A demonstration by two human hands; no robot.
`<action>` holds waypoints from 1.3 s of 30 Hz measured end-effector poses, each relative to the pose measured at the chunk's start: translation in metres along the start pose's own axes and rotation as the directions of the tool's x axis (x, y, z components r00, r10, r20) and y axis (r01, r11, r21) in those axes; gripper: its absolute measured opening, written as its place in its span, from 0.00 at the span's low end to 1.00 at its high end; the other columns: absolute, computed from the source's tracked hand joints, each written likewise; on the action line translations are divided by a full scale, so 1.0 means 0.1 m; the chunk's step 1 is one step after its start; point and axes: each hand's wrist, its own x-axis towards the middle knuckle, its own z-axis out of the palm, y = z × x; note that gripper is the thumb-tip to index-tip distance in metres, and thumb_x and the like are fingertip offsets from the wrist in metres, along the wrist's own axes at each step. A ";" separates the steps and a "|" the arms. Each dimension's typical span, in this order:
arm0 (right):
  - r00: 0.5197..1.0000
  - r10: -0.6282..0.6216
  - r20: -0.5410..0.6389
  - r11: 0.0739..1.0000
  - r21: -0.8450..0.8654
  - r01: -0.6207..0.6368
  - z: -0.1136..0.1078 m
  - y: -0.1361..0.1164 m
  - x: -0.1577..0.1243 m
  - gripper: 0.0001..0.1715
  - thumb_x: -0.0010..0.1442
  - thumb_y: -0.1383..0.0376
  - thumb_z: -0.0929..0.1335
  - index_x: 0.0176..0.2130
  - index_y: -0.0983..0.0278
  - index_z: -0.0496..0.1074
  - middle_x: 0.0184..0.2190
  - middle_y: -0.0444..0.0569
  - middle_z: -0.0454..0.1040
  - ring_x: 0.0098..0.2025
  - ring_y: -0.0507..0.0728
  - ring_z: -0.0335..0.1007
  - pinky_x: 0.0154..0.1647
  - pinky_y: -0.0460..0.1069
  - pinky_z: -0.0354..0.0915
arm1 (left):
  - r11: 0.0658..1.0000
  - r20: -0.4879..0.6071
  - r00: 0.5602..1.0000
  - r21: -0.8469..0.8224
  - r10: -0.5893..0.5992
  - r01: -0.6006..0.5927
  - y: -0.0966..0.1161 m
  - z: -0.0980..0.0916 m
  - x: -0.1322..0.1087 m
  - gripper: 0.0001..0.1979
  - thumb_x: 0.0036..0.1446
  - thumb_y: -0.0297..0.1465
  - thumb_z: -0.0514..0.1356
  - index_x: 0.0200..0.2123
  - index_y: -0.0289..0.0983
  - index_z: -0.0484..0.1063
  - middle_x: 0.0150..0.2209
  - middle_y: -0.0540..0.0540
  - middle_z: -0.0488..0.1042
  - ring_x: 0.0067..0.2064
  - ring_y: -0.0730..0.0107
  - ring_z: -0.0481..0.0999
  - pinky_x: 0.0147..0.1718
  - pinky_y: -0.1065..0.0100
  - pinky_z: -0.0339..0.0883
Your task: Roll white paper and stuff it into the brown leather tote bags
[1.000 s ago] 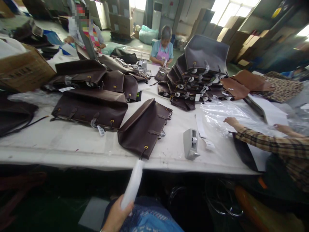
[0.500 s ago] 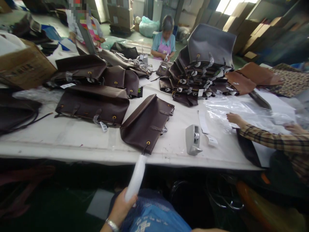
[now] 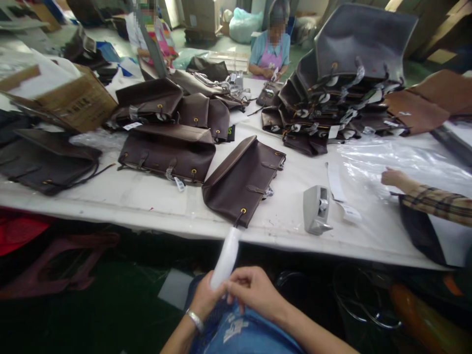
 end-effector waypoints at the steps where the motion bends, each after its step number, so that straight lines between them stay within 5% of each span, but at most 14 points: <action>1: 0.998 -0.003 -0.070 1.000 -0.025 0.001 -0.01 0.16 0.14 0.18 0.53 0.54 0.70 0.25 0.67 0.74 0.20 0.47 0.74 0.16 0.49 0.63 0.16 0.43 0.58 | 1.000 0.017 0.999 -0.004 0.027 -0.027 0.00 0.00 0.00 0.24 0.39 0.43 0.67 0.36 0.32 0.73 0.30 0.41 0.77 0.31 0.60 0.75 0.29 0.66 0.68; 5: 0.981 0.044 -0.191 0.996 -0.067 -0.057 -0.08 0.74 0.50 0.16 0.51 0.58 0.70 0.22 0.67 0.71 0.18 0.47 0.73 0.15 0.49 0.63 0.15 0.42 0.56 | 0.997 0.007 0.998 0.044 0.065 -0.066 0.02 0.02 -0.02 0.23 0.44 0.42 0.63 0.39 0.30 0.72 0.30 0.41 0.77 0.29 0.61 0.74 0.27 0.67 0.66; 8: 0.973 0.097 -0.211 0.992 -0.061 -0.112 -0.12 0.90 0.58 0.16 0.51 0.58 0.70 0.21 0.67 0.71 0.17 0.47 0.73 0.14 0.49 0.63 0.14 0.42 0.56 | 0.987 -0.045 0.994 0.131 0.104 -0.097 0.08 0.02 -0.06 0.19 0.44 0.38 0.63 0.37 0.31 0.73 0.30 0.42 0.77 0.31 0.62 0.74 0.29 0.67 0.66; 11: 0.970 0.128 -0.205 0.986 -0.077 -0.146 -0.14 0.89 0.61 0.16 0.50 0.58 0.71 0.19 0.67 0.70 0.17 0.47 0.73 0.13 0.48 0.62 0.14 0.42 0.55 | 0.988 -0.057 0.995 0.131 0.088 -0.079 0.13 0.03 -0.08 0.17 0.44 0.38 0.63 0.35 0.32 0.73 0.28 0.44 0.76 0.29 0.63 0.74 0.28 0.68 0.66; 16: 0.978 0.128 -0.163 0.983 -0.112 -0.148 -0.21 0.91 0.60 0.21 0.51 0.54 0.71 0.19 0.67 0.70 0.15 0.45 0.71 0.13 0.47 0.60 0.14 0.42 0.53 | 0.999 0.071 0.997 -0.040 0.023 -0.020 0.12 0.03 -0.09 0.22 0.46 0.42 0.63 0.38 0.31 0.70 0.28 0.43 0.75 0.27 0.65 0.74 0.25 0.67 0.68; 24: 0.997 0.050 0.050 0.992 0.111 -0.056 -0.28 1.04 0.47 0.23 0.50 0.49 0.71 0.29 0.68 0.73 0.23 0.46 0.75 0.23 0.50 0.69 0.27 0.46 0.65 | 0.995 0.151 0.988 -0.095 -0.012 0.026 0.10 -0.02 -0.09 0.21 0.48 0.42 0.63 0.39 0.30 0.70 0.30 0.43 0.76 0.30 0.64 0.75 0.28 0.67 0.71; 29: 0.994 0.094 -0.061 0.994 0.063 -0.090 -0.21 1.06 0.52 0.08 0.53 0.67 0.67 0.36 0.67 0.68 0.20 0.43 0.73 0.21 0.53 0.71 0.26 0.47 0.67 | 0.999 0.142 0.990 -0.031 -0.004 0.009 0.13 -0.02 -0.08 0.21 0.47 0.41 0.63 0.38 0.30 0.69 0.29 0.42 0.76 0.30 0.62 0.75 0.26 0.66 0.71; 33: 0.990 0.034 -0.134 0.998 -0.053 -0.042 -0.17 1.09 0.59 0.16 0.50 0.76 0.63 0.40 0.65 0.65 0.21 0.42 0.74 0.22 0.55 0.73 0.25 0.47 0.67 | 0.995 0.200 0.979 -0.088 -0.030 0.048 0.20 -0.03 -0.10 0.22 0.47 0.40 0.64 0.41 0.31 0.68 0.30 0.43 0.75 0.30 0.62 0.75 0.26 0.66 0.71; 39: 0.965 -0.081 -0.251 0.969 -0.245 0.018 -0.07 1.15 0.67 0.13 0.50 0.77 0.63 0.36 0.65 0.65 0.22 0.43 0.74 0.26 0.54 0.73 0.29 0.45 0.65 | 0.958 0.268 0.956 -0.221 -0.122 0.184 0.27 -0.07 -0.11 0.37 0.47 0.41 0.66 0.57 0.35 0.56 0.35 0.45 0.75 0.30 0.67 0.75 0.26 0.67 0.71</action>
